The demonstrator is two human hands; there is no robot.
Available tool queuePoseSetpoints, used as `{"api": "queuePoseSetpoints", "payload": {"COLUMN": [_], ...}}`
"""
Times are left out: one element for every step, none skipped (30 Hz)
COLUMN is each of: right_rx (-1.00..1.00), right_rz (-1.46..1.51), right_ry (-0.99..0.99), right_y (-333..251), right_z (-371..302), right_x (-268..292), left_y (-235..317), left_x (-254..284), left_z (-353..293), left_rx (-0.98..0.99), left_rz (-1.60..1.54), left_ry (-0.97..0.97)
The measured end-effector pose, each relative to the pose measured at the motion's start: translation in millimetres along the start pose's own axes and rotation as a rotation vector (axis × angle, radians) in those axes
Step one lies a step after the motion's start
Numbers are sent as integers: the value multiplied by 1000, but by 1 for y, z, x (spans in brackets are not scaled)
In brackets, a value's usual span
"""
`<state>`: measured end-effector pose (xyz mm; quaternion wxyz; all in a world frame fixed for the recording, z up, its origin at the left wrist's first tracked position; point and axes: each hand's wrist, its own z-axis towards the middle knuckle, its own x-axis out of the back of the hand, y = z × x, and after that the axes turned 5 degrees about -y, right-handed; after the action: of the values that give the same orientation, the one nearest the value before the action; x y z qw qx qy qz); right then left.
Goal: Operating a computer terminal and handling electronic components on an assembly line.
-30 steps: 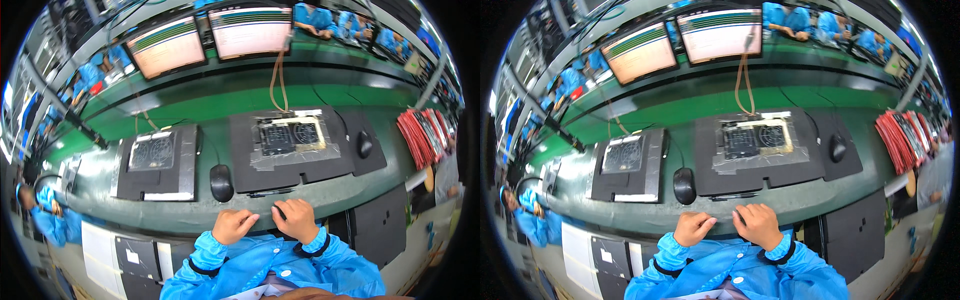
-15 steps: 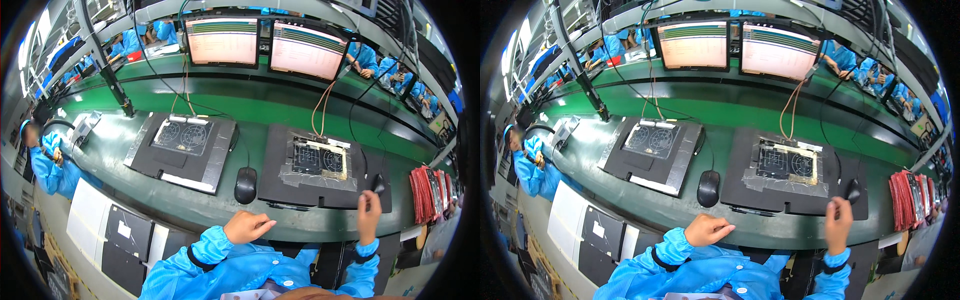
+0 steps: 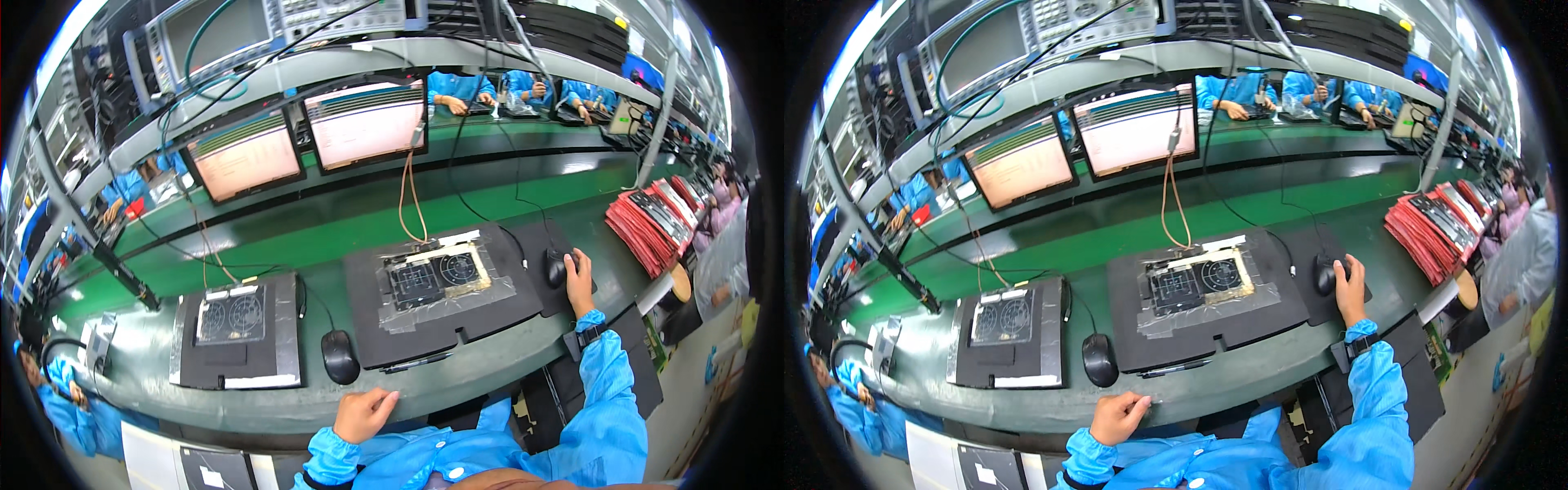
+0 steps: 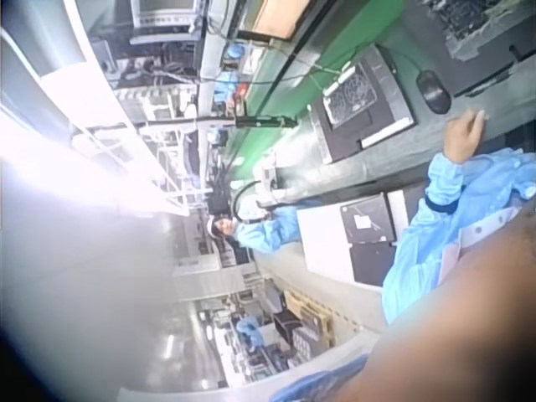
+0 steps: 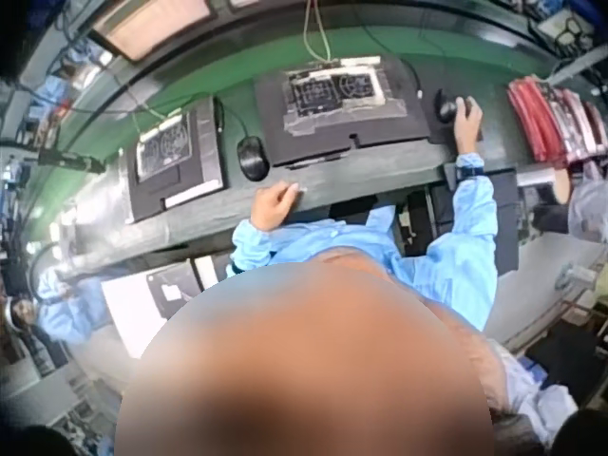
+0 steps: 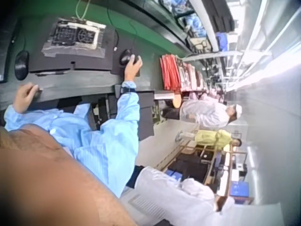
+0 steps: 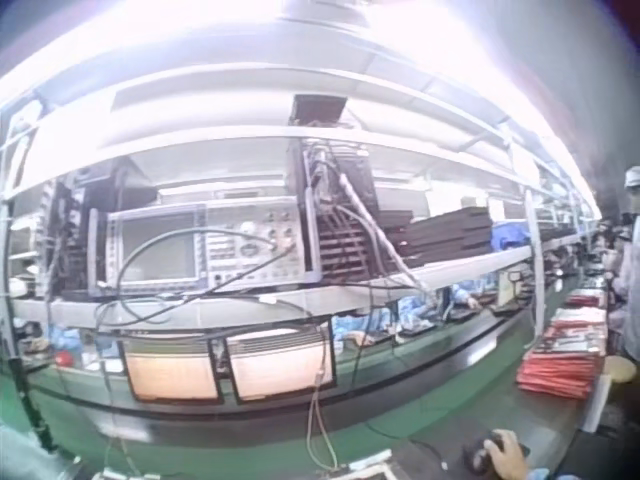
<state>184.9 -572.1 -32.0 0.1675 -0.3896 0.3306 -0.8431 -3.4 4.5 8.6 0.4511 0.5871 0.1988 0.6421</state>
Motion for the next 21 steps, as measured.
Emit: {"api": "queuePoseSetpoints", "payload": {"right_rx": [1, 3, 12, 3, -17, -37, -40, -53, -66, -73, -57, -42, -44, -54, -58, -61, -69, -80, -66, -52, -53], "right_rz": [51, 95, 58, 41, 39, 39, 39, 42, 44, 40, 28, 16, 26, 16, 20, 27, 36, 30, 35, 40, 38], "right_ry": [-9, -23, -20, -24, -28, -33, -31, -29, -27, -32, -30, -28, -17, -8, -9, -13, -11, -6, -11, -16, -10], "right_y": [4, 3, 1, -5, -12, -18, -17, -17, -18, -15, -12, -9, -13, -16, -18, -19, -19, -19, -18, -17, -16], "right_z": [-1, -3, -5, -6, -8, -9, -9, -9, -9, -10, -9, -8, -9, -10, -11, -10, -9, -9, -7, -7, -8], "right_x": [-2, 0, -2, -2, -1, 0, 2, 3, 3, 3, 4, 5, 2, 7, 12, 14, 11, 10, 9, 9, 9], "left_y": [3, 2, 1, 0, 0, 1, 1, 1, 0, -1, -1, -1, -1, 1, 3, 4, 4, 4, 3, 2, 0], "left_x": [0, -1, -1, -1, -2, -2, -2, -2, -2, -3, -4, -5, -5, -5, -4, -3, -3, -3, -3, -4, -5], "left_z": [1, 2, 1, 1, 1, 1, 0, 0, 1, 0, 0, 1, 2, 2, 1, 2, 1, 2, 1, 1, 0], "left_rx": [-11, -20, -13, -7, -13, 2, 20, 19, 8, 4, 11, 21, 32, 26, 34, 43, 42, 50, 61, 60, 68], "left_rz": [4, 2, 8, 11, 10, -4, -16, -14, -3, 5, 3, -11, -24, -29, -16, -1, -2, -10, -19, -22, -29], "left_ry": [7, -8, -6, 2, -4, 4, 13, 11, 17, 17, 10, 13, 18, 4, 2, 3, -10, -2, 5, -7, 0]}}
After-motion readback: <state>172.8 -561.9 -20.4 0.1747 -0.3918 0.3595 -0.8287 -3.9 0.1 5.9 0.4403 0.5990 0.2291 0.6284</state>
